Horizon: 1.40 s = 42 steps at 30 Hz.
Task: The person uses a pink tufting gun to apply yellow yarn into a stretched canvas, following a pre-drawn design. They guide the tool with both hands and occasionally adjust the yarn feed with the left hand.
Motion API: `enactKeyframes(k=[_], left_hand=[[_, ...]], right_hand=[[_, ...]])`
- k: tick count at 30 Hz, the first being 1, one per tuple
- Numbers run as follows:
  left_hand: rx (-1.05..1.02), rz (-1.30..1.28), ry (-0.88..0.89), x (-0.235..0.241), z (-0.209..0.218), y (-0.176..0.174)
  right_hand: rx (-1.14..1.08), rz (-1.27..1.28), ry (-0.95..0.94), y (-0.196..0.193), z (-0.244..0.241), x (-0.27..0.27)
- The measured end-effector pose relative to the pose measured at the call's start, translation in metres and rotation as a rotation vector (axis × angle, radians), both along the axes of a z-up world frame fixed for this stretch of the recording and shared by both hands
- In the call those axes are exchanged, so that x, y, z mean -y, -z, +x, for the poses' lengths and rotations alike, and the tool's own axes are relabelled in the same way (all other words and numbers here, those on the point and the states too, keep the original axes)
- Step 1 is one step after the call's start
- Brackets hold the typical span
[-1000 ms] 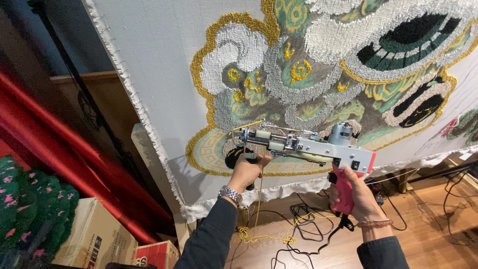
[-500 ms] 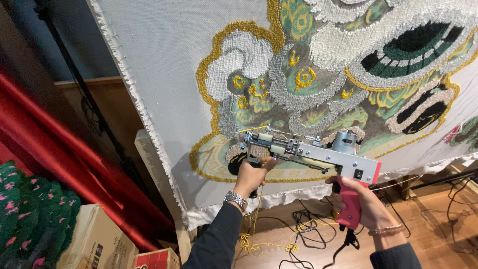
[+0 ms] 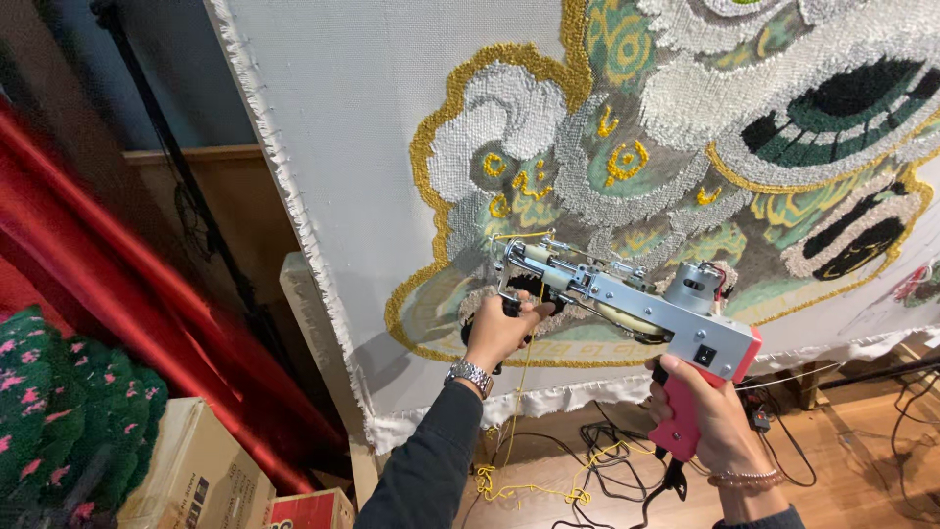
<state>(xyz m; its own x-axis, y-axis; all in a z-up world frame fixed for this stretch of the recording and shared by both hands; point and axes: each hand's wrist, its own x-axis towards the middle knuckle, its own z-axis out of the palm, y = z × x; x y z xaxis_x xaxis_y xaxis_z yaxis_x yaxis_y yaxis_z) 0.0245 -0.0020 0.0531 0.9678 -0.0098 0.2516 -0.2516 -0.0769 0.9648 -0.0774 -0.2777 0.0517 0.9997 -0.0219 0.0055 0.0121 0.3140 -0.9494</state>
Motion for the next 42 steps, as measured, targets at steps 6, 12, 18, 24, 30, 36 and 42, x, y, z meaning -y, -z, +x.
enactKeyframes(k=[6, 12, 18, 24, 30, 36, 42], left_hand=[[-0.027, 0.087, -0.035, -0.003, 0.006, 0.003], [-0.002, 0.114, -0.077, -0.003, 0.014, 0.008], [-0.014, 0.129, -0.080, -0.005, 0.026, 0.020], [0.022, 0.134, -0.100, -0.005, 0.038, 0.028], [0.054, 0.189, -0.142, -0.009, 0.045, 0.024], [-0.003, 0.398, -0.225, -0.026, 0.041, 0.025], [0.107, 0.332, -0.337, -0.042, 0.055, 0.029]], right_hand=[[0.005, -0.035, 0.024, -0.006, 0.001, -0.007], [-0.025, -0.049, 0.072, -0.014, -0.001, -0.014], [-0.016, -0.044, 0.071, -0.015, 0.000, -0.016], [-0.030, -0.040, 0.073, -0.019, 0.001, -0.022], [-0.019, -0.105, 0.127, -0.025, -0.001, -0.033], [0.042, -0.167, 0.165, -0.035, -0.001, -0.060], [0.231, -0.270, 0.160, -0.039, 0.005, -0.084]])
